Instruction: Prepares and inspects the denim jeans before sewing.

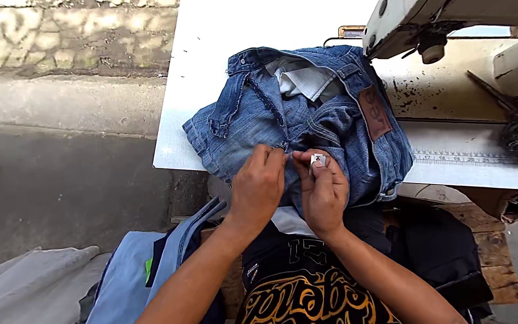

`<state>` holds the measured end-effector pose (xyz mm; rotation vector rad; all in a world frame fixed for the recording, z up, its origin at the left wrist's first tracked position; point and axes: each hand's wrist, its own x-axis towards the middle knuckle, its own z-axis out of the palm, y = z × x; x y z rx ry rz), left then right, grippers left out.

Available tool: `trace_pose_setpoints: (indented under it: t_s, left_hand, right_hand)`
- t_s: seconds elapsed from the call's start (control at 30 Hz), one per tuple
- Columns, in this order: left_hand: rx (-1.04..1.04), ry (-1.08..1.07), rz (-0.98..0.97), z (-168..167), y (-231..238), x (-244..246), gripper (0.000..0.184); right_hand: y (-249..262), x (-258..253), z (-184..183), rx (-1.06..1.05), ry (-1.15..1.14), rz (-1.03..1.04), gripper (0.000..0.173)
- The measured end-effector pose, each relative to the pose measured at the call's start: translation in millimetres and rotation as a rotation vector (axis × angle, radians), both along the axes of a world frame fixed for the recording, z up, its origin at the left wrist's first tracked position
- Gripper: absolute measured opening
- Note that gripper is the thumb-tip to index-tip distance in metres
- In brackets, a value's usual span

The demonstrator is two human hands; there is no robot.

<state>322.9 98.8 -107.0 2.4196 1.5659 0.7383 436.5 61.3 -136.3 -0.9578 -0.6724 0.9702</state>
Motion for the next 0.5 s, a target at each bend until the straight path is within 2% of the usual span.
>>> trace_pose_setpoints:
  t_s: [0.07,0.13,0.27,0.33,0.5]
  left_hand:
    - [-0.053,0.044,-0.014,3.9,5.3,-2.7,0.022]
    - [-0.166,0.013,-0.007,9.2,11.5,-5.9,0.02]
    - [-0.546,-0.357,-0.035,9.9,32.2,-26.3,0.013]
    - [-0.608,-0.488,-0.072,6.7,33.3,-32.3,0.01]
    - [-0.603,-0.525,-0.11,4.5,35.2,-35.7,0.008]
  right_hand:
    - [-1.4,-7.3,4.7,0.06,-0.072,-0.041,0.027]
    - [5.3,-12.1,5.9,0.033,-0.177,-0.033,0.025]
    - [18.7,-10.4,-0.3,-0.12,-0.48,-0.015,0.022]
    - [18.4,-12.5,-0.5,-0.136,-0.567,0.008,0.022]
    - [20.1,-15.3,2.3,-0.174,-0.626,0.036,0.024]
